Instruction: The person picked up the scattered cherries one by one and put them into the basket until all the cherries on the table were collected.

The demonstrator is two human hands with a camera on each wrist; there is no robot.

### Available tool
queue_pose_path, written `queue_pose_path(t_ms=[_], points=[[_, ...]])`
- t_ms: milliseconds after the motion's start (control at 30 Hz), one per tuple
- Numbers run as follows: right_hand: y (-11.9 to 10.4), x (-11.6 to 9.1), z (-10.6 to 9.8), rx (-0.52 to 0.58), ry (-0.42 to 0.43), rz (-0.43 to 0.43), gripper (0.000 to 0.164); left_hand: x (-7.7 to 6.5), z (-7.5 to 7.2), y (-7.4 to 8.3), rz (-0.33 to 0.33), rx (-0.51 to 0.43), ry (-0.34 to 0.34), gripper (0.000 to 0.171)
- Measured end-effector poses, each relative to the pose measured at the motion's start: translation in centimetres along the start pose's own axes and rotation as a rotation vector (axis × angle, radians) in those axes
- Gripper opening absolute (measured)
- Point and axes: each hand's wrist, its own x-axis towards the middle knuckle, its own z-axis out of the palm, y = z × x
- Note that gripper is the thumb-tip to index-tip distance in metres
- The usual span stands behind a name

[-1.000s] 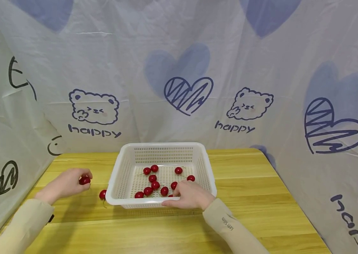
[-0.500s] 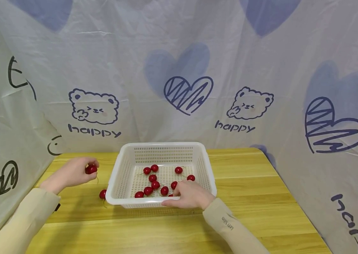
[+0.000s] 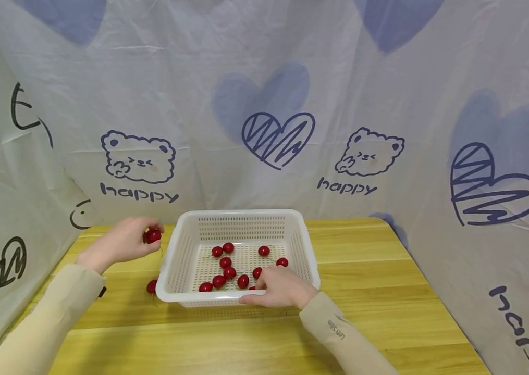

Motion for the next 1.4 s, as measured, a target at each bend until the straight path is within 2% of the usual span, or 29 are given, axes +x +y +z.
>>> queue_pose_path(t_ms=[500, 800, 1233, 1400], points=[[0.1, 0.0, 0.2, 0.006, -0.010, 0.016, 0.060, 2.9, 1.1, 3.2, 0.059, 0.002, -0.029, 0.014], [0.1, 0.1, 0.2, 0.007, -0.015, 0.024, 0.061, 4.4, 2.1, 4.7, 0.085, 0.052, -0.094, 0.013], [0.3, 0.0, 0.3, 0.003, 0.007, 0.001, 0.059, 6.6, 4.1, 7.0, 0.189, 0.119, -0.117, 0.016], [0.3, 0.0, 0.3, 0.002, 0.015, -0.014, 0.059, 7.0, 4.9, 7.7, 0.167, 0.142, -0.162, 0.019]])
